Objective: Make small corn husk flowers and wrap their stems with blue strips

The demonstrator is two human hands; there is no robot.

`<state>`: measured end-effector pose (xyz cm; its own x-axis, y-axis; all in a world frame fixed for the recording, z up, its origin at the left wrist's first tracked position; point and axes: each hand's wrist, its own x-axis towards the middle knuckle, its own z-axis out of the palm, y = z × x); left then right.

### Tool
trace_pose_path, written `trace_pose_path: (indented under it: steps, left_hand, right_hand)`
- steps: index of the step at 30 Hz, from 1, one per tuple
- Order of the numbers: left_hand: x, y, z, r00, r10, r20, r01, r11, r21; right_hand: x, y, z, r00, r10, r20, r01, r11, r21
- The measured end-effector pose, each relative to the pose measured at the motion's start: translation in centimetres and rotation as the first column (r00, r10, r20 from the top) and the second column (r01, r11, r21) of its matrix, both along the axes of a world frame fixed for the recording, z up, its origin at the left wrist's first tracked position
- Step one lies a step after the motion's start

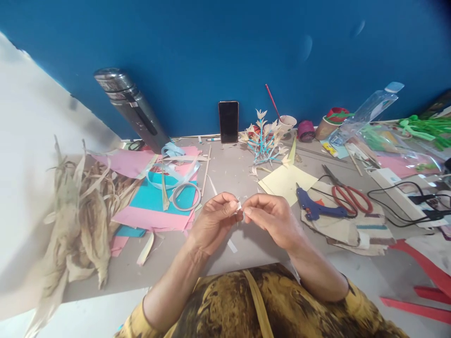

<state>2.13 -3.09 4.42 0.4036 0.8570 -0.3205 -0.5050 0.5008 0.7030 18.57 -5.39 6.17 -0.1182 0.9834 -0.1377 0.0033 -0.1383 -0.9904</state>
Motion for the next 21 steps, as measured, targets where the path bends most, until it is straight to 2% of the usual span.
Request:
trace_pose_path:
  steps: [5,10,21]
  left_hand:
    - [0.63,-0.2,0.21,0.995,0.082,-0.057,-0.082,0.997,0.004]
    - [0.71,-0.26,0.17,0.991,0.109,-0.08,-0.106,0.994,0.034]
    - [0.75,-0.29,-0.13,0.954,0.225,-0.197,-0.184,0.961,0.205]
  right_hand:
    - [-0.74,-0.42,0.31,0.994,-0.068,0.089,0.063,0.996,0.058]
    - [-0.91,-0.38,0.1,0.983,-0.087,0.16,0.069,0.991,0.119]
    - [-1.01,-0.14,0.48,0.969,-0.096,0.226,0.068,0.99,0.127]
